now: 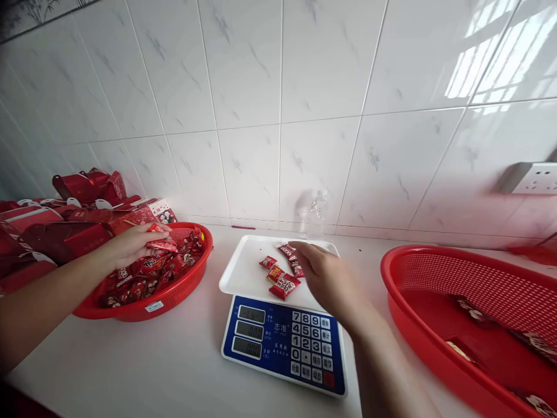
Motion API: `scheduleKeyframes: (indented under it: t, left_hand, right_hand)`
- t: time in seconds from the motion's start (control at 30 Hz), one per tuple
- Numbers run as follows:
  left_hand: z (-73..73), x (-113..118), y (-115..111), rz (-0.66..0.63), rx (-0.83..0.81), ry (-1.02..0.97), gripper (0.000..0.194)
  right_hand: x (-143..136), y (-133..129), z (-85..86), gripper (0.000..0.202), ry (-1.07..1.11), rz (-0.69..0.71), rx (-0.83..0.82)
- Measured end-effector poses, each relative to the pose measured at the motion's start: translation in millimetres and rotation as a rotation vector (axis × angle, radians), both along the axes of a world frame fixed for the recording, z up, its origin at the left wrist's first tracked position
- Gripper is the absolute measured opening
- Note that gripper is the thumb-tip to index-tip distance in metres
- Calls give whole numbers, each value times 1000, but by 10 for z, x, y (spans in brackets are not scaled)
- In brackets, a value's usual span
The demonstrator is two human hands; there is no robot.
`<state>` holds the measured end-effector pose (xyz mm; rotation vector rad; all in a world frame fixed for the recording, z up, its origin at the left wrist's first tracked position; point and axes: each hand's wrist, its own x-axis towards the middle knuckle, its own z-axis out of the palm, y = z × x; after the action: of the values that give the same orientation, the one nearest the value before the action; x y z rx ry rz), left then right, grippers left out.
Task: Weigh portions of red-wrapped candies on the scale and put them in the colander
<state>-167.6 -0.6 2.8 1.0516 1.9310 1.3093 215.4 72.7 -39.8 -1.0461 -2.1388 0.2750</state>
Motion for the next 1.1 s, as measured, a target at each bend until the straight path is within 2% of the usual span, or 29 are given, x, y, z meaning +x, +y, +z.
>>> scheduleKeyframes:
  t: [0.1, 0.23, 0.3, 0.37, 0.47, 0.63, 0.77, 1.1]
  left_hand:
    - [51, 522, 106, -156, 94, -144, 25]
    - [-21, 1231, 209, -394, 91, -336, 21]
    - [-81, 1480, 259, -502, 80, -404, 22]
    - [-135, 1636, 318, -596, 62, -442, 21]
    - [-203, 1740, 418, -627, 24, -466, 23]
    - [-305, 1789, 562, -550, 4, -409, 20]
    - [-325, 1853, 643, -528, 7, -321, 20]
    - [-277, 2175, 921, -531, 86, -304, 9]
  right_hand:
    - [-157, -146, 5, 30, 32, 108, -20]
    - [-342, -295, -35, 42, 29, 240, 34]
    - [-380, -319, -50, 48, -3, 271, 71]
    - [-373, -309, -46, 38, -28, 274, 75]
    - [-292, -247, -2, 26, -14, 222, 50]
    - [-63, -117, 106, 22, 145, 16, 31]
    - [92, -88, 172, 24, 260, -111, 6]
    - [122, -129, 235, 26, 302, -100, 0]
